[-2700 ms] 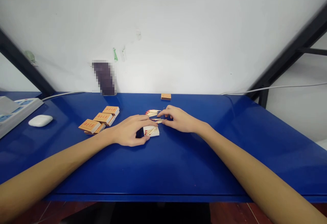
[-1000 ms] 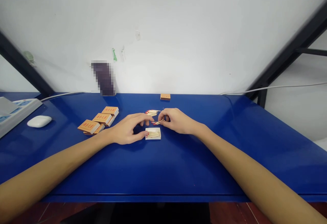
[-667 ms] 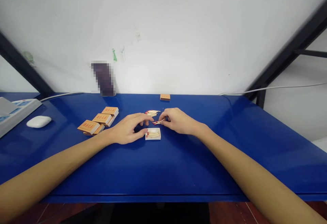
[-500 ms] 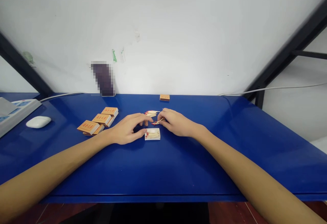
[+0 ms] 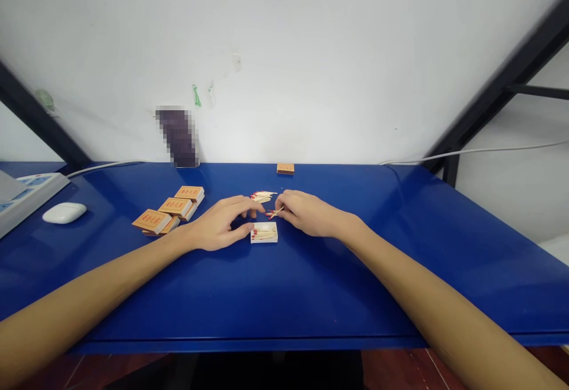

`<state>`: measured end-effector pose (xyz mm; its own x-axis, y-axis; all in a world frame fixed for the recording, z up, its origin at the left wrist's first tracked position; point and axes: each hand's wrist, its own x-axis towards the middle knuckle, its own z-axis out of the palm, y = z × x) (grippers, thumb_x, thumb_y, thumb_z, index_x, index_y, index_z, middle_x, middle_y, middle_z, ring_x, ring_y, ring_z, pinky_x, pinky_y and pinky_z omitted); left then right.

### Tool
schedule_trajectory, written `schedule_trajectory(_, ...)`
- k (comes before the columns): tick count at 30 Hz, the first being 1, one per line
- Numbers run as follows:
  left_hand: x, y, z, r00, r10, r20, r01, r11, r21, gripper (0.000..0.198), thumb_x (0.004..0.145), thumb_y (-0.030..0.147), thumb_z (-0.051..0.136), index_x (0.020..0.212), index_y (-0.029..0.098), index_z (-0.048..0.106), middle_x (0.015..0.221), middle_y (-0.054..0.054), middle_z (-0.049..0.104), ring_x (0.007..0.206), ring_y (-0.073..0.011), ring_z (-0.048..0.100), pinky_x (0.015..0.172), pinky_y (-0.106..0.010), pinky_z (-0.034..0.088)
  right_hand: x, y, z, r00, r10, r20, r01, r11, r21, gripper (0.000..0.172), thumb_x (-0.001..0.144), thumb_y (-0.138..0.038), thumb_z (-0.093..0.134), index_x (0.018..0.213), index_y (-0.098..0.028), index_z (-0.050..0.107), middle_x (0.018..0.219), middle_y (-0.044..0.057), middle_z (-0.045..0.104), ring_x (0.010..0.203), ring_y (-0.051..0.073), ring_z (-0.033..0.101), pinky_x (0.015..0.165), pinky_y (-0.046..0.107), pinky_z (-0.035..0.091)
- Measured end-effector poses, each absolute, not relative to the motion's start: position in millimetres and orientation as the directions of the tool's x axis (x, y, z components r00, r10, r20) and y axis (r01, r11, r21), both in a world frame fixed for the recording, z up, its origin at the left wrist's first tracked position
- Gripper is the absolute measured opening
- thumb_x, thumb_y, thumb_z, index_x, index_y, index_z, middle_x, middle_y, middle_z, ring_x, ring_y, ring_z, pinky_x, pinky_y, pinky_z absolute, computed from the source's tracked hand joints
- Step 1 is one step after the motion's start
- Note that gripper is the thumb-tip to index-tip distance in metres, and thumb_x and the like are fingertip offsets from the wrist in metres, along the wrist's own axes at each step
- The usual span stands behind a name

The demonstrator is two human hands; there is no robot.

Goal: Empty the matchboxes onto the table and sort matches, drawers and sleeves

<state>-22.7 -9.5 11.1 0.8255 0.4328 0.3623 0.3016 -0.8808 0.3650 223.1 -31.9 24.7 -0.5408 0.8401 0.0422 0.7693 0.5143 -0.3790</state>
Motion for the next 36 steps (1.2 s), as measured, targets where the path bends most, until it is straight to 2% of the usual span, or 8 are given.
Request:
schedule_trajectory(4, -22, -9, 11, 0.824, 0.436, 0.361, 0.308, -0.881, 0.360, 0.028, 0.091, 0.029, 0.051, 0.117, 0.019, 0.058, 0.095, -0.004, 0.064, 0.086, -0.0188, 0.059, 0.079, -0.033, 0.048, 225, -34, 31, -0.532, 0.846, -0.032, 0.786, 0.479, -0.391, 0.021, 0.098, -0.034, 0.040, 0.089, -0.020, 0.052, 0.093, 0.007, 0.061, 0.080, 0.019, 0.052, 0.071, 0.033, 0.040)
schedule_trajectory(8, -22, -9, 12, 0.825, 0.457, 0.332, 0.339, -0.871, 0.356, 0.029, 0.091, 0.029, 0.051, 0.118, 0.019, 0.058, 0.097, -0.005, 0.064, 0.089, -0.0204, 0.058, 0.081, -0.034, 0.048, 224, -34, 30, -0.551, 0.834, -0.032, 0.781, 0.501, -0.373, 0.020, 0.097, -0.034, 0.040, 0.085, -0.021, 0.048, 0.089, 0.006, 0.059, 0.076, 0.018, 0.051, 0.068, 0.032, 0.038)
schedule_trajectory(16, -22, -9, 16, 0.877, 0.370, 0.307, 0.270, -0.907, 0.323, 0.034, 0.094, 0.033, 0.050, 0.123, 0.020, 0.059, 0.125, -0.009, 0.060, 0.111, -0.0253, 0.054, 0.102, -0.043, 0.041, 219, -35, 21, -0.592, 0.799, 0.106, 0.735, 0.589, -0.337, 0.013, 0.096, -0.027, 0.040, 0.088, -0.020, 0.047, 0.092, 0.007, 0.056, 0.079, 0.019, 0.051, 0.071, 0.032, 0.041)
schedule_trajectory(22, -22, -9, 16, 0.883, 0.351, 0.312, 0.243, -0.910, 0.335, 0.032, 0.094, 0.033, 0.051, 0.122, 0.021, 0.061, 0.135, -0.010, 0.054, 0.121, -0.0269, 0.051, 0.107, -0.046, 0.039, 217, -34, 14, -0.572, 0.802, 0.172, 0.744, 0.596, -0.302, 0.016, 0.099, -0.028, 0.038, 0.090, -0.020, 0.049, 0.088, 0.006, 0.057, 0.073, 0.018, 0.052, 0.067, 0.031, 0.041)
schedule_trajectory(25, -23, -10, 17, 0.859, 0.363, 0.361, 0.219, -0.898, 0.381, 0.032, 0.096, 0.034, 0.048, 0.125, 0.022, 0.058, 0.132, -0.010, 0.054, 0.123, -0.0262, 0.050, 0.107, -0.045, 0.040, 219, -33, 15, -0.570, 0.796, 0.201, 0.746, 0.605, -0.280, 0.016, 0.099, -0.029, 0.039, 0.092, -0.020, 0.050, 0.088, 0.006, 0.058, 0.073, 0.018, 0.053, 0.067, 0.031, 0.042)
schedule_trajectory(29, -23, -10, 16, 0.779, 0.433, 0.453, 0.223, -0.867, 0.445, 0.033, 0.098, 0.033, 0.043, 0.127, 0.020, 0.050, 0.122, -0.011, 0.057, 0.113, -0.0239, 0.054, 0.099, -0.042, 0.046, 220, -35, 21, -0.554, 0.791, 0.259, 0.743, 0.610, -0.275, 0.016, 0.099, -0.030, 0.040, 0.091, -0.020, 0.050, 0.087, 0.006, 0.059, 0.074, 0.018, 0.054, 0.067, 0.030, 0.040)
schedule_trajectory(36, -23, -9, 13, 0.755, 0.455, 0.473, 0.258, -0.868, 0.424, 0.027, 0.099, 0.032, 0.040, 0.119, 0.018, 0.052, 0.112, -0.009, 0.059, 0.104, -0.0213, 0.056, 0.094, -0.038, 0.046, 214, -40, 24, -0.521, 0.811, 0.265, 0.775, 0.580, -0.251, 0.015, 0.098, -0.031, 0.042, 0.091, -0.020, 0.050, 0.084, 0.004, 0.061, 0.068, 0.016, 0.053, 0.063, 0.028, 0.037)
